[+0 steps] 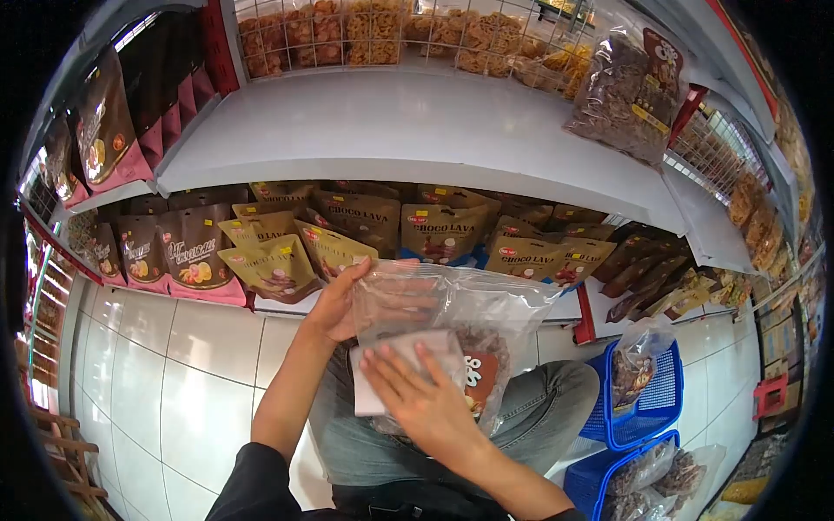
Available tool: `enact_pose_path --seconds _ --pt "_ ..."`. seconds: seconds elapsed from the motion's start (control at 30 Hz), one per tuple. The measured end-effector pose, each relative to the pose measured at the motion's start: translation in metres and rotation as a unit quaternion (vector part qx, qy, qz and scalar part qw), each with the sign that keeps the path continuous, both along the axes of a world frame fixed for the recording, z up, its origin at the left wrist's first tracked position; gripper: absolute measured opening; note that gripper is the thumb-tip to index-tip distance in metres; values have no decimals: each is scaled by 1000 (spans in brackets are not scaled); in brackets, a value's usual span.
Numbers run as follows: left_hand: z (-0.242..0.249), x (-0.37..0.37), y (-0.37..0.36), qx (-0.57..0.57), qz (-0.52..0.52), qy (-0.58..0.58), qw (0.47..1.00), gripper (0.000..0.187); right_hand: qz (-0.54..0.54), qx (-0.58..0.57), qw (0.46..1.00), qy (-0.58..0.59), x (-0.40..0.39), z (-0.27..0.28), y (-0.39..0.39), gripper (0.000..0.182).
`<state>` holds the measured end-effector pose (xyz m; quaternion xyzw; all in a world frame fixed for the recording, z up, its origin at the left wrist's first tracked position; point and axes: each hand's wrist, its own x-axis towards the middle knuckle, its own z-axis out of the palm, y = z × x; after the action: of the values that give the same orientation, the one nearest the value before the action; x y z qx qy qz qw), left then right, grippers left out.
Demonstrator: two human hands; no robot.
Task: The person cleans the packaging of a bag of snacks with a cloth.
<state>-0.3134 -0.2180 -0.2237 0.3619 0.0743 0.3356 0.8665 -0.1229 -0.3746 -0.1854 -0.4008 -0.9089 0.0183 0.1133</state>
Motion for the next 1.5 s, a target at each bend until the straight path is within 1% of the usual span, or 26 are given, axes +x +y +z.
enact_pose_path --seconds 0.07,0.1,0.2,0.23,0.27,0.33,0.37,0.43,0.47,0.5,0.53,0.6,0.63,0.7,0.73,0.8,0.83,0.93,1.03,1.1,1.13,1.23,1.33,1.43,1.5 --pt "-3 -1 0 -8 -6 -13 1000 82 49 -65 995 64 6 -2 -11 59" --pt "-3 -2 -1 -8 -4 -17 1000 81 58 -98 987 112 9 8 -10 52" --pt "0 -1 -3 -9 -7 -23 1000 78 30 -52 970 234 20 28 3 50" --pt "0 -1 -3 -6 -8 -25 1000 76 4 20 974 227 18 45 10 45" --pt "0 -1 -3 -3 -9 -28 1000 73 -21 79 977 197 14 57 20 47" --pt "-8 -6 -8 -45 72 24 996 66 -73 197 968 135 2 73 35 51" --pt "-13 -7 -9 -65 113 49 990 63 -75 195 974 92 -2 67 40 54" --pt "-29 -9 -7 -88 87 -31 992 58 -80 190 979 7 -9 43 54 60" --pt "-34 -11 -5 -99 74 -71 990 55 -78 168 983 5 -10 38 52 62" --pt "-13 -5 -11 -78 122 12 989 64 -75 146 986 1 -11 30 45 64" --pt "-3 -6 -12 -57 85 1 995 67 -72 119 990 -5 -11 24 37 66" --pt "6 -5 -12 -19 4 -20 1000 74 -47 93 994 -28 -9 19 21 65" --pt "7 -2 -12 -11 15 9 1000 80 -37 77 996 -31 -6 14 13 64" --pt "9 2 -13 -33 -14 -38 999 79 -13 47 997 -55 -1 15 -1 63" --pt "9 3 -12 -44 -27 -62 997 79 2 38 998 -47 2 11 -8 62" --pt "8 4 -13 -54 -26 -59 996 79 38 22 999 -30 10 3 -21 60" --pt "7 4 -14 -58 -24 -58 996 79 63 16 998 -4 15 3 -25 52" --pt "10 1 -16 -54 -14 -56 997 79 116 -148 974 127 34 14 -30 44" --pt "10 1 -16 -66 -26 -67 995 78 62 -61 969 231 40 39 -25 42" --pt "11 2 -18 -55 -11 -46 997 78 -4 74 978 195 32 67 -13 45" --pt "12 3 -19 -48 -3 -36 998 78 -36 142 974 175 26 76 -6 47" --pt "15 1 -23 -57 31 -3 998 75 -72 191 976 74 5 60 24 53" --pt "13 0 -23 -22 77 32 996 78 -41 143 989 15 -1 30 25 55" --pt "10 -2 -18 -50 6 -46 998 80 5 79 997 0 3 15 2 54" --pt "3 0 -16 -64 2 -61 996 81 16 38 999 5 10 6 -16 52"
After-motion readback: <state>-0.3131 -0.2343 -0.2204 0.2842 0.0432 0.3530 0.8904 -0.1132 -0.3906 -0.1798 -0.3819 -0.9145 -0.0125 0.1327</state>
